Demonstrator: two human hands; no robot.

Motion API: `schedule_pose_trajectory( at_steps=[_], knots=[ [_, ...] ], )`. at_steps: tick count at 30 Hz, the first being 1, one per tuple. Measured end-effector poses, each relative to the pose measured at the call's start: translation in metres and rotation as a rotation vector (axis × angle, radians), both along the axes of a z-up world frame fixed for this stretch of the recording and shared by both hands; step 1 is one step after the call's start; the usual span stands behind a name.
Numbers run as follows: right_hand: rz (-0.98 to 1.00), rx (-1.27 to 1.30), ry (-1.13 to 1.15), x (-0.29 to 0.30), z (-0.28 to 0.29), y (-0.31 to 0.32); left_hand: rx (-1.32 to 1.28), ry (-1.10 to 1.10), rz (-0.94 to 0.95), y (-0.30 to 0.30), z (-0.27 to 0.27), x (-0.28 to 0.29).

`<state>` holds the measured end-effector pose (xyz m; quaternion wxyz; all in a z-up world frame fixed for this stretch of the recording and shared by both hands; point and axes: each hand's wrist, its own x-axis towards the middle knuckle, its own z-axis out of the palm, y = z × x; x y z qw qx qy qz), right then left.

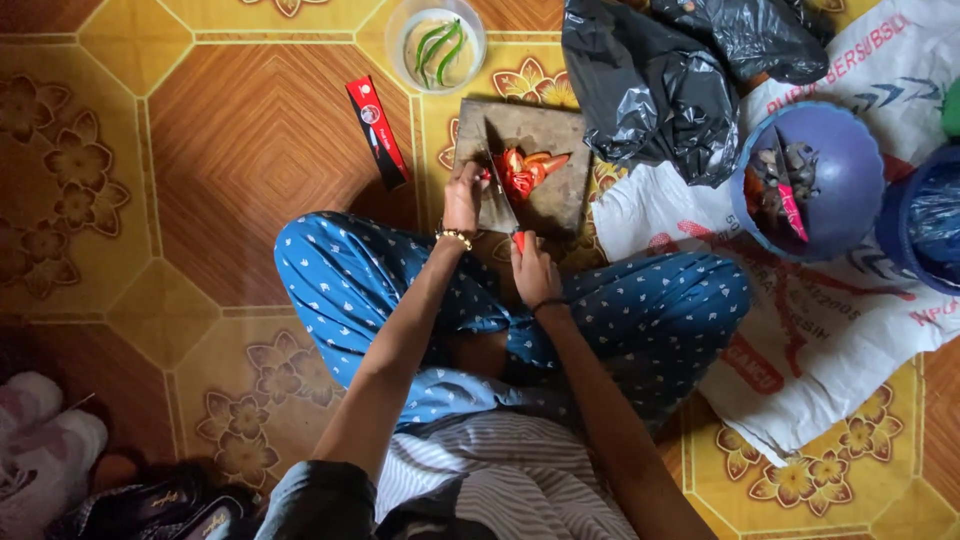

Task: Slicing tomatoes and chilies on a wooden cutting board while sitting on the floor.

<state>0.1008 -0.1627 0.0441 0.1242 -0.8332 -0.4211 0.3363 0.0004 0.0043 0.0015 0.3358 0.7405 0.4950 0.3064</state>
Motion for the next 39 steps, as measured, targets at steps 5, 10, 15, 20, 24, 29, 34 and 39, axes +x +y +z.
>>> schedule_pose_trajectory(
  at_steps=[5,10,15,20,24,29,34,39],
  knots=[
    [0.051,0.057,-0.055,-0.002,-0.002,-0.012,0.034,0.110,-0.031,-0.003,0.026,-0.003],
    [0.086,0.058,-0.124,-0.005,0.000,-0.014,0.017,0.130,-0.035,-0.004,0.038,-0.002],
    [0.093,0.071,-0.148,-0.006,0.004,-0.016,-0.012,0.190,-0.054,0.000,0.000,0.002],
    [0.115,0.074,-0.190,-0.004,-0.005,-0.017,0.036,0.232,-0.080,0.006,0.005,0.007],
    [0.086,0.096,-0.143,-0.006,0.009,-0.017,0.022,0.256,-0.105,0.009,-0.024,0.002],
    [0.116,0.098,-0.060,0.012,0.000,-0.010,0.071,0.179,-0.091,0.016,-0.050,0.005],
    [0.127,0.131,-0.058,0.013,-0.011,0.010,0.197,0.275,-0.077,0.005,0.065,0.003],
    [0.105,0.059,-0.040,0.005,-0.005,0.018,0.310,0.355,-0.079,0.000,0.091,0.002]
  ],
)
